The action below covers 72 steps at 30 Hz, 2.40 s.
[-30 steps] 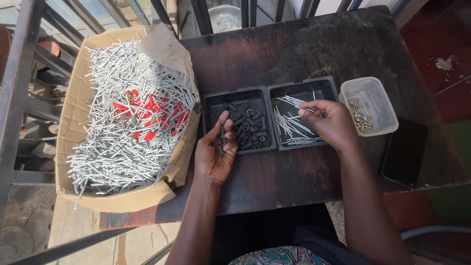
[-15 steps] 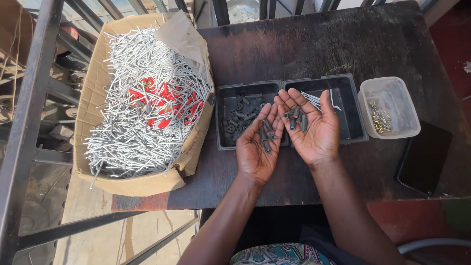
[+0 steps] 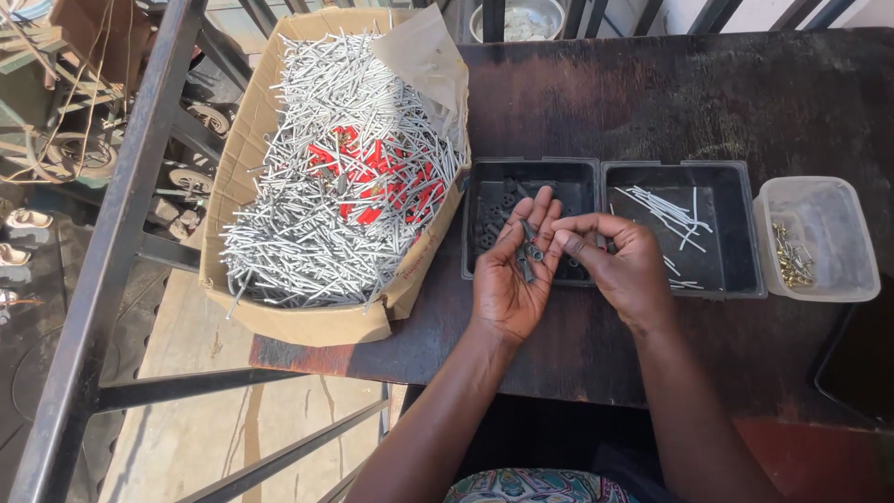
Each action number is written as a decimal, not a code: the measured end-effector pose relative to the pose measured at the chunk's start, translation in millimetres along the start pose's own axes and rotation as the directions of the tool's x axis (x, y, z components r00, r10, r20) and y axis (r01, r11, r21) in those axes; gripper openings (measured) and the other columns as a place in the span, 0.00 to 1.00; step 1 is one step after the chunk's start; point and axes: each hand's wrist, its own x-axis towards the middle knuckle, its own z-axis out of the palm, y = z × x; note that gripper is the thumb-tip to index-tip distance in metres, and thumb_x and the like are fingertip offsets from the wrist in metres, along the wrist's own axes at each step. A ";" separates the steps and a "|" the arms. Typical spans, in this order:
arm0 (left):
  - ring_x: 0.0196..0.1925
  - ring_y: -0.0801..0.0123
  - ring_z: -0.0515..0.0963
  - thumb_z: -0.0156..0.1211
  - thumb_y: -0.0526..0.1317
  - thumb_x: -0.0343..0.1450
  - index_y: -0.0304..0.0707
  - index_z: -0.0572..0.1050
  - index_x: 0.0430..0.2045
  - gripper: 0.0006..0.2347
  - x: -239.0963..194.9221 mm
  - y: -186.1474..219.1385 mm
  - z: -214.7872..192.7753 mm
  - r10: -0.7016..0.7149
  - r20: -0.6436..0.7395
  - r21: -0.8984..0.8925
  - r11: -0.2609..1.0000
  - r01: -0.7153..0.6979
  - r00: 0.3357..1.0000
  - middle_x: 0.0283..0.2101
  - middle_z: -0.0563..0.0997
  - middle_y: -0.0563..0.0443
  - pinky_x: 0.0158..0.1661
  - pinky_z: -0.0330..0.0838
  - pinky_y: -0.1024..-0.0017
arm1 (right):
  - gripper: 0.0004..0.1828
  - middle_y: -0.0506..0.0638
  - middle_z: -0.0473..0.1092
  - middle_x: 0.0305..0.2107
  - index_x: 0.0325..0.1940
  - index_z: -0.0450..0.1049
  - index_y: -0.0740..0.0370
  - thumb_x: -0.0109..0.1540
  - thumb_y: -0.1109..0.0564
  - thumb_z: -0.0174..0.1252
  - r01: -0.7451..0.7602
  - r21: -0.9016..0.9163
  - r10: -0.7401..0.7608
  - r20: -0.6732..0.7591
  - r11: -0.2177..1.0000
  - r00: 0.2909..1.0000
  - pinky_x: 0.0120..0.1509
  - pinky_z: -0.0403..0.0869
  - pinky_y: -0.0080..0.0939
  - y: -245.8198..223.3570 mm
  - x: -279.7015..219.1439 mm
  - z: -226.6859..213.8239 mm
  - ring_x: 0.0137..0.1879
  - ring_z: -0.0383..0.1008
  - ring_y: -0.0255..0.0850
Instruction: Assembling plastic spacers onto metal nails and sorting them into a tray
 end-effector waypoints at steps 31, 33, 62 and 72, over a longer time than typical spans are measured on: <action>0.74 0.47 0.63 0.50 0.45 0.80 0.30 0.70 0.53 0.15 2.2 21.9 23.8 0.079 0.008 0.013 0.997 -0.079 0.997 0.70 0.66 0.33 0.74 0.58 0.49 | 0.12 0.50 0.62 0.10 0.38 0.85 0.62 0.52 0.59 0.75 0.060 -0.258 -0.030 0.117 0.964 0.993 0.35 0.68 0.36 -15.6 -18.1 17.1 0.25 0.66 0.34; 0.67 0.48 0.73 0.53 0.53 0.77 0.33 0.72 0.51 0.21 7.6 21.0 9.7 0.100 -0.085 0.090 0.992 -0.092 0.991 0.61 0.76 0.34 0.69 0.65 0.49 | 0.12 0.53 0.61 0.10 0.38 0.84 0.65 0.53 0.59 0.75 0.088 -0.294 -0.052 0.127 0.952 0.991 0.35 0.68 0.40 -10.4 -17.0 20.9 0.24 0.67 0.39; 0.76 0.48 0.58 0.41 0.28 0.78 0.24 0.60 0.68 0.20 -4.7 22.9 20.7 0.086 0.131 0.110 0.989 -0.100 0.988 0.74 0.60 0.32 0.73 0.58 0.55 | 0.13 0.46 0.60 0.13 0.43 0.85 0.59 0.55 0.60 0.71 0.104 -0.294 -0.104 0.016 0.950 0.994 0.38 0.67 0.32 -6.5 -9.0 5.1 0.27 0.63 0.31; 0.70 0.42 0.68 0.49 0.27 0.76 0.22 0.64 0.61 0.16 -16.4 19.5 32.8 0.010 0.035 0.417 0.908 -0.024 0.999 0.69 0.66 0.25 0.63 0.75 0.59 | 0.06 0.41 0.60 0.11 0.36 0.84 0.61 0.56 0.61 0.72 0.096 -0.055 -0.097 -0.019 0.994 0.995 0.37 0.68 0.27 13.0 -5.6 18.1 0.26 0.64 0.27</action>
